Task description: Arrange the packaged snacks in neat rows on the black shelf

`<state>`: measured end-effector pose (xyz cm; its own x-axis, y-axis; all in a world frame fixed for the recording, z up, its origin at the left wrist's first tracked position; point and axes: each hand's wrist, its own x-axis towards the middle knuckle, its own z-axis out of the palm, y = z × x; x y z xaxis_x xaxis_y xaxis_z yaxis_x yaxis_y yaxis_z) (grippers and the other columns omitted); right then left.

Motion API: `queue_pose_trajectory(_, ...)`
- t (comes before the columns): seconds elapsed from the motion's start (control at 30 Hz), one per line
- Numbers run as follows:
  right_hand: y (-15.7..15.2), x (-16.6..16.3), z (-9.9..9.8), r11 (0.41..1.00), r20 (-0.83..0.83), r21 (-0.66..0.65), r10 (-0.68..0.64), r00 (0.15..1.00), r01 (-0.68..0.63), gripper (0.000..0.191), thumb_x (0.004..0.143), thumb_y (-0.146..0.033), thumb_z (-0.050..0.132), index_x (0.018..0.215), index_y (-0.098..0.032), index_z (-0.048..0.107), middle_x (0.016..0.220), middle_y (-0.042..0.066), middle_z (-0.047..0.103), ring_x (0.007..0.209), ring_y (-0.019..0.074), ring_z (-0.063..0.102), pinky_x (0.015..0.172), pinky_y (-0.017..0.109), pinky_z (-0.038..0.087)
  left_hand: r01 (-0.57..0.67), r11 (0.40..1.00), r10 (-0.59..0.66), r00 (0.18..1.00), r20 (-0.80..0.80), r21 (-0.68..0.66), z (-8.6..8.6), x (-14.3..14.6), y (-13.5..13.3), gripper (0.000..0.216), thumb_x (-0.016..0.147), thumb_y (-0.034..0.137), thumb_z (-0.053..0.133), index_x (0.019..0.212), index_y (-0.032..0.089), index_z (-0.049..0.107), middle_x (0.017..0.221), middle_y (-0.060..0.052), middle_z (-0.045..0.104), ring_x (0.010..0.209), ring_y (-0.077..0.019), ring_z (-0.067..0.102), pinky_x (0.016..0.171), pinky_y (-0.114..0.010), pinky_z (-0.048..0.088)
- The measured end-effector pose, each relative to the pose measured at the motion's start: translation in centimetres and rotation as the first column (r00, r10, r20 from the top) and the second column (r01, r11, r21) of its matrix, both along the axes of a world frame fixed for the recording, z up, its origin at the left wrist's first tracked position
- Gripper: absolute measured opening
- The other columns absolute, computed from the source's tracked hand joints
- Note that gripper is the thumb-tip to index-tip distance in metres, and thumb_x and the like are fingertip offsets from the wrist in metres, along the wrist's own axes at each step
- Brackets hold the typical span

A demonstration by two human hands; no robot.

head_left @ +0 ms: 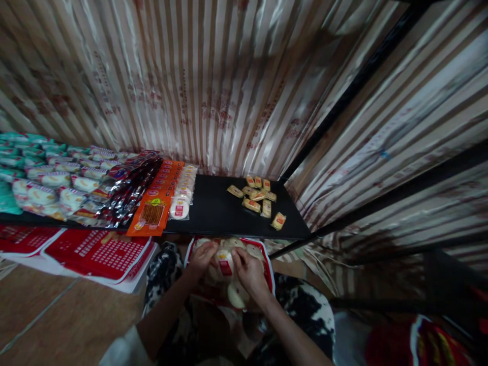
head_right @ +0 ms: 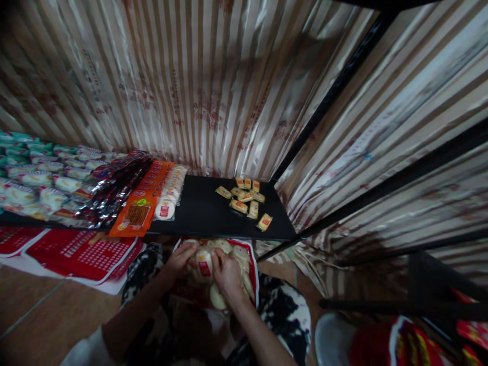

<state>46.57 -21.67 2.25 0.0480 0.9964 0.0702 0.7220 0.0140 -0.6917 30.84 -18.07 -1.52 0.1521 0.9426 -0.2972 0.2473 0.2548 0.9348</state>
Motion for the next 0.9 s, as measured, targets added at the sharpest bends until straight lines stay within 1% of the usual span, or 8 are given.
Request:
queue_pose_trajectory(0.13, 1.3, -0.2, 1.0, 0.996, -0.311, -0.013, -0.093, 0.946, 0.093, 0.037, 0.082, -0.047, 0.045, 0.076, -0.018, 0.067, 0.069, 0.004, 0.066, 0.064, 0.0179, 0.059, 0.058, 0.026, 0.046, -0.106, 0.982, 0.136, 0.972, 0.193, -0.158, 1.4, -0.1, 0.0, 0.051, 0.073, 0.044, 0.057, 0.114, 0.014, 0.05, 0.057, 0.003, 0.059, 0.046, -0.0104, 0.053, 0.048, -0.022, 0.042)
queue_pose_trajectory(0.23, 1.7, -1.1, 0.9, 0.992, -0.472, -0.064, -0.129, 0.872, 0.112, 0.038, 0.077, -0.053, 0.05, 0.074, -0.018, 0.066, 0.067, 0.003, 0.065, 0.062, 0.0174, 0.058, 0.055, 0.026, 0.046, -0.079, 0.974, 0.142, 0.944, 0.299, -0.213, 2.5, -0.6, -0.4, 0.046, 0.066, 0.037, 0.066, 0.103, 0.012, 0.055, 0.052, 0.005, 0.055, 0.044, -0.0076, 0.049, 0.047, -0.019, 0.039)
queue_pose_trajectory(0.37, 1.9, -2.1, 0.0, 0.994, -0.62, -0.108, -0.074, 0.781, 0.009, 0.042, 0.07, -0.06, 0.056, 0.073, -0.019, 0.065, 0.064, 0.002, 0.064, 0.061, 0.0171, 0.059, 0.054, 0.027, 0.048, -0.146, 0.97, 0.203, 0.924, 0.325, -0.192, 2.9, -1.5, -0.6, 0.029, 0.064, 0.031, 0.066, 0.085, 0.014, 0.058, 0.06, 0.003, 0.059, 0.049, -0.0083, 0.053, 0.047, -0.019, 0.04)
queue_pose_trajectory(0.47, 2.5, -2.8, -0.7, 0.989, -0.641, -0.134, -0.04, 0.766, -0.061, 0.043, 0.062, -0.061, 0.064, 0.072, -0.019, 0.064, 0.064, 0.002, 0.064, 0.061, 0.0167, 0.059, 0.056, 0.028, 0.049, -0.178, 0.982, 0.187, 0.949, 0.253, -0.056, 2.5, -2.6, 0.1, 0.024, 0.068, 0.029, 0.061, 0.088, 0.015, 0.06, 0.067, 0.001, 0.063, 0.059, -0.0111, 0.058, 0.053, -0.02, 0.044)
queue_pose_trajectory(0.57, 3.8, -3.9, -1.3, 0.981, -0.66, -0.164, -0.034, 0.751, -0.1, 0.041, 0.059, -0.058, 0.068, 0.069, -0.019, 0.062, 0.065, 0.002, 0.064, 0.061, 0.0159, 0.059, 0.058, 0.028, 0.049, -0.201, 0.975, 0.203, 0.979, -0.014, 0.098, 2.5, -4.0, 1.2, 0.028, 0.072, 0.029, 0.057, 0.096, 0.018, 0.062, 0.073, 0.001, 0.065, 0.062, -0.0113, 0.058, 0.057, -0.02, 0.044)
queue_pose_trajectory(0.7, 6.8, -6.6, -2.0, 0.979, -0.681, -0.168, -0.032, 0.731, -0.113, 0.036, 0.058, -0.052, 0.069, 0.068, -0.019, 0.06, 0.062, 0.0, 0.062, 0.057, 0.0145, 0.056, 0.058, 0.027, 0.048, -0.245, 0.934, 0.318, 0.9, -0.297, 0.259, 3.1, -6.1, 2.5, 0.038, 0.077, 0.028, 0.05, 0.114, 0.017, 0.056, 0.089, -0.003, 0.066, 0.06, -0.0105, 0.056, 0.062, -0.024, 0.047)
queue_pose_trajectory(0.8, 9.4, -9.0, -2.6, 0.979, -0.683, -0.146, 0.005, 0.731, -0.143, 0.031, 0.06, -0.048, 0.066, 0.068, -0.018, 0.059, 0.06, -0.002, 0.061, 0.054, 0.0129, 0.054, 0.055, 0.025, 0.046, -0.284, 0.829, 0.485, 0.795, -0.366, 0.483, 2.6, -7.3, 3.2, 0.041, 0.079, 0.024, 0.048, 0.118, 0.013, 0.052, 0.109, -0.011, 0.059, 0.078, -0.0155, 0.059, 0.076, -0.031, 0.049)
queue_pose_trajectory(0.9, 11.8, -11.1, -3.3, 0.982, -0.612, -0.115, 0.048, 0.789, -0.15, 0.025, 0.065, -0.044, 0.062, 0.065, -0.019, 0.06, 0.058, -0.003, 0.059, 0.054, 0.0123, 0.054, 0.053, 0.023, 0.043, -0.184, 0.685, 0.606, 0.681, -0.411, 0.705, 1.1, -7.9, 3.8, 0.034, 0.081, 0.021, 0.047, 0.113, 0.015, 0.057, 0.116, -0.014, 0.055, 0.103, -0.0229, 0.054, 0.088, -0.038, 0.046)
